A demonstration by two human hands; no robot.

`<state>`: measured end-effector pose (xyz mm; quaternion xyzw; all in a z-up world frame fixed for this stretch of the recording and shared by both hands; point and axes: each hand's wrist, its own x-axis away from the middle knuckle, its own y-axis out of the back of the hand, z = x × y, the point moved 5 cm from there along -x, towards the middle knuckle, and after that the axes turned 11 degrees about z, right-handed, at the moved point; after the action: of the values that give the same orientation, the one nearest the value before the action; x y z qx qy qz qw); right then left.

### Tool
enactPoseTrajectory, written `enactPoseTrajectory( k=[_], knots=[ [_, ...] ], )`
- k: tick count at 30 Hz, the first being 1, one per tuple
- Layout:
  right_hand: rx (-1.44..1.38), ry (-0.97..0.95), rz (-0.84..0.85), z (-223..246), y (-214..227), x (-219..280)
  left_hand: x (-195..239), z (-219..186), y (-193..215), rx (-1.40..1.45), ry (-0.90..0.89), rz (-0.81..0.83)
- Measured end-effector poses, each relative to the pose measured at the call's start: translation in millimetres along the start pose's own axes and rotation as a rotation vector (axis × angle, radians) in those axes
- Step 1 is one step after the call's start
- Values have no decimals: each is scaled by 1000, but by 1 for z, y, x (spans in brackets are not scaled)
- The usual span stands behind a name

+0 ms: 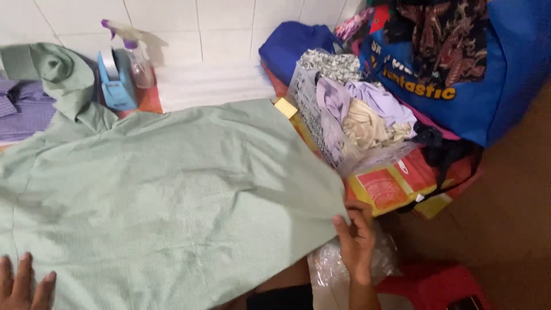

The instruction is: Buttoning and folding a green striped shirt on a table.

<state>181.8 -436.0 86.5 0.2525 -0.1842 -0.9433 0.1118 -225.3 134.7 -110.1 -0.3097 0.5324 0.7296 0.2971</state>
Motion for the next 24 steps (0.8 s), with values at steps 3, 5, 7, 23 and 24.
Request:
enactPoseTrajectory(
  k=[3, 5, 7, 23, 24],
  knots=[
    [-245, -165, 147, 10, -12, 7, -6, -19, 0, -124, 122, 212],
    [-218, -138, 175, 13, -24, -5, -2, -18, -24, -633, 656, 690],
    [-136, -157, 191, -2, -42, -40, -131, -107, -12, -54, 739, 613],
    [-118, 348, 409, 224, -102, -231, -148, -130, 49, 545, 889, 725],
    [-121, 352, 411, 236, -97, -223, -180, -136, 66, 541, 892, 722]
  ],
)
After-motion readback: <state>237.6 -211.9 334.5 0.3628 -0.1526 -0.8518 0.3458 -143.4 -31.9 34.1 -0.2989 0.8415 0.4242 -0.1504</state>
